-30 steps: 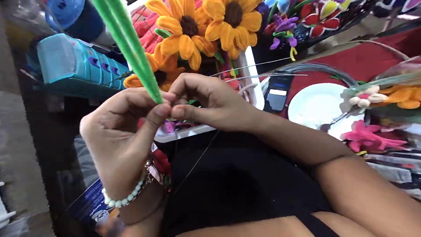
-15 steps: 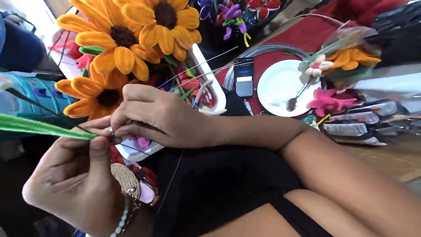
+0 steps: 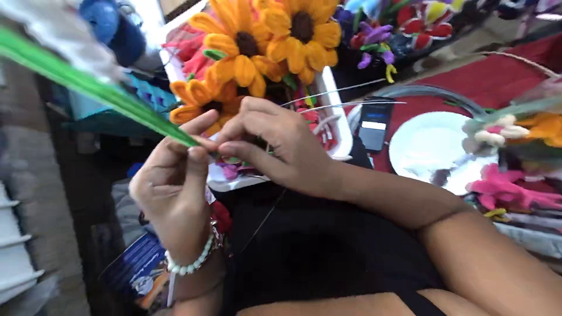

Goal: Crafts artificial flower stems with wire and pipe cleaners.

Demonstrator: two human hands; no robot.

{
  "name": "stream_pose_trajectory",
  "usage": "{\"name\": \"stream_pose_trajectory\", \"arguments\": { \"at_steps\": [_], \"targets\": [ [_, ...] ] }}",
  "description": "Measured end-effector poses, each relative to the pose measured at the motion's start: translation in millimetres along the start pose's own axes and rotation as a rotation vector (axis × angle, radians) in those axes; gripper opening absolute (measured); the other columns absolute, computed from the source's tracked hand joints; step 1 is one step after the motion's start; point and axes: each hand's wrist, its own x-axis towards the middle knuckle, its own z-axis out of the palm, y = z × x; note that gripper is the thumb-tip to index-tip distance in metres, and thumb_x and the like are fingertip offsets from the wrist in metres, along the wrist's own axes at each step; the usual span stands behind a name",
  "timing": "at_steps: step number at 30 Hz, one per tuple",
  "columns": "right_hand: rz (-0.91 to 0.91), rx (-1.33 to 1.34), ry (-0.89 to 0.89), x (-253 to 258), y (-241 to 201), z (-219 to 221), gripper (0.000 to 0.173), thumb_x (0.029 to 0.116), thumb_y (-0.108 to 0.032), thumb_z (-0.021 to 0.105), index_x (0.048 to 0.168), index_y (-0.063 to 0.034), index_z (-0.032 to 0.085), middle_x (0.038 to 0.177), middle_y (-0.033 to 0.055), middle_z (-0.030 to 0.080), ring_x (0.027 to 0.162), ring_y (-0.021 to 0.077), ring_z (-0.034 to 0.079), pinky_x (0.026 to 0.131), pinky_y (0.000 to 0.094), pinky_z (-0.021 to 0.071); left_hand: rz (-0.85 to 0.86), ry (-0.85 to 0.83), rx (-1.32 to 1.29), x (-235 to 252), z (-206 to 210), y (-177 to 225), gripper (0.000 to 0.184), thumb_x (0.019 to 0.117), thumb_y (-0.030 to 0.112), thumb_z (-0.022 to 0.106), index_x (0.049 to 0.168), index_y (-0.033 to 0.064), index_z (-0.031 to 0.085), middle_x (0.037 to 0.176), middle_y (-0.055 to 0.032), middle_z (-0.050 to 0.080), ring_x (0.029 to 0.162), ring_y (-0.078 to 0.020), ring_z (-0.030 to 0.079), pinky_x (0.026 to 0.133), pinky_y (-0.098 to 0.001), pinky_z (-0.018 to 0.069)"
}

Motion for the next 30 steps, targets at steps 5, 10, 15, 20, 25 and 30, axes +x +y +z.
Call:
{"name": "stream_pose_trajectory", "arguments": {
  "at_steps": [5,10,15,20,25,30],
  "targets": [
    [-0.020,-0.005,-0.039,1.3,-1.2,2.9,0.022,0.1023,-0.019,0.062,0.102,-0.0003,0.074,0.089,0.0042,0.061,0.083,0.0064,0.058,0.072,0.0177,0.0491,-0.036,0.002,-0.089,-0.2,-4.9,5.4,0.014,0.1024,0.013,0.062,0.110,0.0053,0.071,0.119,-0.0031,0.072,0.101,-0.0117,0.071,0.087,-0.0262,0.0600],
    [0.047,0.064,-0.064,-0.1,-2.2,3.9,0.013,0.0928,-0.014,0.075,0.097,-0.0012,0.076,0.087,0.0032,0.060,0.078,0.0031,0.058,0.065,0.0135,0.0492,-0.062,-0.089,-0.223,-2.9,-12.0,1.9,0.013,0.1025,0.015,0.062,0.104,0.0066,0.071,0.123,-0.0057,0.071,0.107,-0.0135,0.069,0.090,-0.0268,0.0583],
    [0.200,0.252,-0.120,-2.3,-1.8,6.4,0.010,0.0946,-0.010,0.072,0.100,-0.0012,0.074,0.091,0.0024,0.063,0.079,0.0039,0.061,0.065,0.0151,0.0535,-0.089,-0.084,-0.284,-5.9,-12.6,-4.7,0.015,0.1024,0.016,0.062,0.107,0.0056,0.072,0.123,-0.0057,0.070,0.104,-0.0132,0.070,0.088,-0.0276,0.0591],
    [0.200,0.184,-0.011,-5.7,-3.3,12.8,0.008,0.0941,-0.009,0.072,0.098,-0.0018,0.073,0.087,0.0018,0.062,0.075,0.0033,0.059,0.063,0.0144,0.0504,0.019,0.004,-0.010,-10.5,-14.3,-7.1,0.032,0.0990,0.025,0.069,0.120,0.0013,0.069,0.134,-0.0079,0.066,0.119,-0.0185,0.067,0.098,-0.0311,0.0585],
    [0.151,0.129,-0.008,-5.4,-5.9,19.7,0.010,0.0926,-0.011,0.074,0.096,-0.0016,0.074,0.085,0.0022,0.061,0.074,0.0025,0.059,0.061,0.0134,0.0503,0.070,0.069,0.025,-12.9,-14.7,-7.8,0.015,0.0943,0.017,0.075,0.102,0.0048,0.072,0.127,-0.0045,0.069,0.098,-0.0081,0.070,0.082,-0.0230,0.0596],
    [0.220,0.305,-0.092,-4.8,-1.9,18.8,0.009,0.0955,-0.009,0.070,0.096,-0.0017,0.075,0.088,0.0012,0.065,0.079,0.0040,0.063,0.067,0.0168,0.0539,0.104,0.068,0.036,-9.3,-19.4,-0.4,0.010,0.0969,0.014,0.071,0.100,0.0048,0.073,0.123,-0.0058,0.071,0.101,-0.0115,0.070,0.085,-0.0258,0.0594]
  ]
}}
